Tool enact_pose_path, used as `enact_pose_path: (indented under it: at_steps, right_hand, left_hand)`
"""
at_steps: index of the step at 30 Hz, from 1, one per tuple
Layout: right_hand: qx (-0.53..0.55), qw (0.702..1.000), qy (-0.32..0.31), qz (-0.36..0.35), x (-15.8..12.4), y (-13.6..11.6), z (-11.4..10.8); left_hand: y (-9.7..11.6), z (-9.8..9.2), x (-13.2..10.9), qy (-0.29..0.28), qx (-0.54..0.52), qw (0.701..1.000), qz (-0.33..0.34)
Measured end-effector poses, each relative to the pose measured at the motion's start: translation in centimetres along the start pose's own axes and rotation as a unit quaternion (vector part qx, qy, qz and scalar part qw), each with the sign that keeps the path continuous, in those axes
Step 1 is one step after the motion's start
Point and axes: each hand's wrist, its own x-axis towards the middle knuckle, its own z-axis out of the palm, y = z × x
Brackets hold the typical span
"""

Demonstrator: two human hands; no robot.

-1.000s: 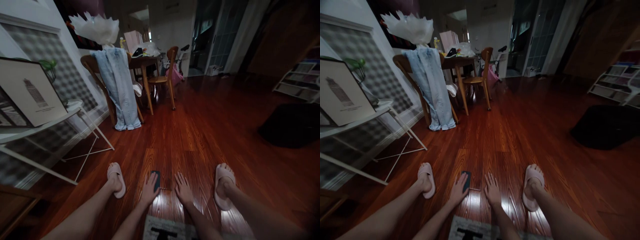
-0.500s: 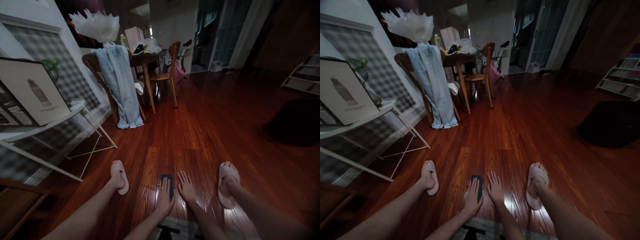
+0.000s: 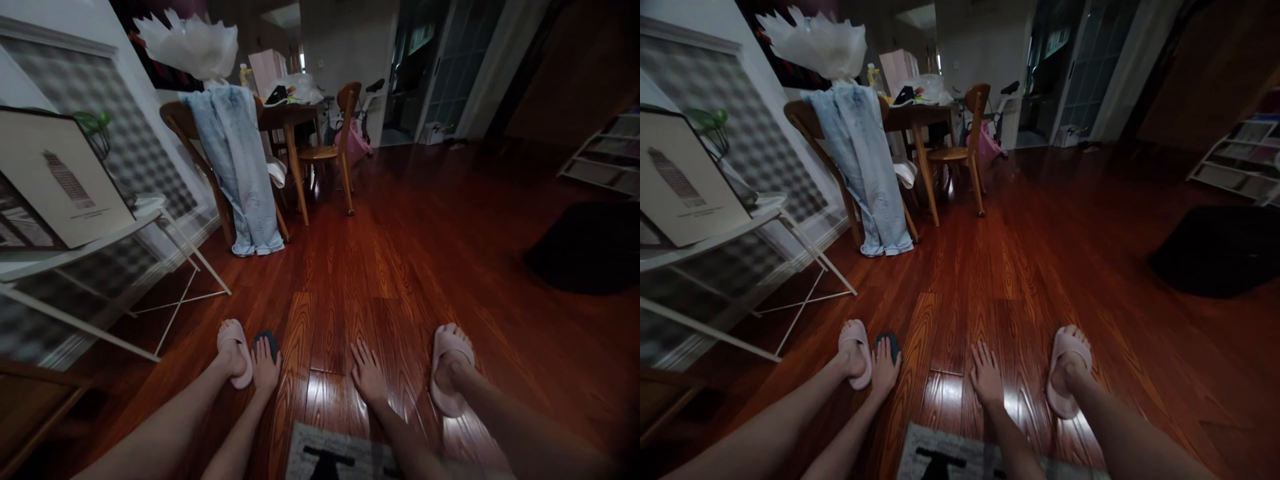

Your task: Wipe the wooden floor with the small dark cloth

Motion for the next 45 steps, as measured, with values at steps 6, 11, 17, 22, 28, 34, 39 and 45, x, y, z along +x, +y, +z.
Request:
enact_pose_path:
  at_steps: [6, 11, 17, 22, 28, 34, 39, 45]
  right_hand:
    - [0.001, 1.0, -0.001, -0.001, -0.1, -0.3, -0.3]
    - [-0.01, 1.0, -0.006, 0.002, -0.1, -0.3, -0.3]
    - [-0.013, 1.0, 0.004, -0.007, -0.2, -0.2, -0.4]
    - [-0.008, 1.0, 0.003, -0.005, -0.3, -0.2, -0.3]
    - [-0.01, 1.0, 0.003, -0.004, -0.2, -0.3, -0.8]
    - [-0.024, 1.0, -0.001, -0.001, -0.2, -0.4, -1.0]
    - [-0.033, 0.999, 0.001, -0.012, -0.3, 0.0, -0.5]
    - [-0.019, 1.0, 0.008, -0.008, -0.2, 0.0, -0.6]
  left_hand:
    - [9.1, 2.8, -6.5, -0.053, -0.038, 0.995, 0.074]
    - [14.9, 3.3, -8.2, -0.139, -0.115, 0.943, 0.279]
    - [7.7, 0.9, -1.2, -0.096, -0.048, 0.985, 0.136]
    - [0.8, -0.3, 1.4, -0.025, -0.005, 0.998, -0.053]
    - [6.5, 1.9, -3.1, -0.029, -0.01, 0.999, -0.032]
    - [16.1, 5.3, -8.2, -0.078, -0.082, 0.985, 0.127]
    - [13.4, 4.4, -4.4, -0.076, -0.07, 0.984, 0.148]
    - [4.0, 1.6, 1.2, -0.023, -0.002, 0.997, -0.079]
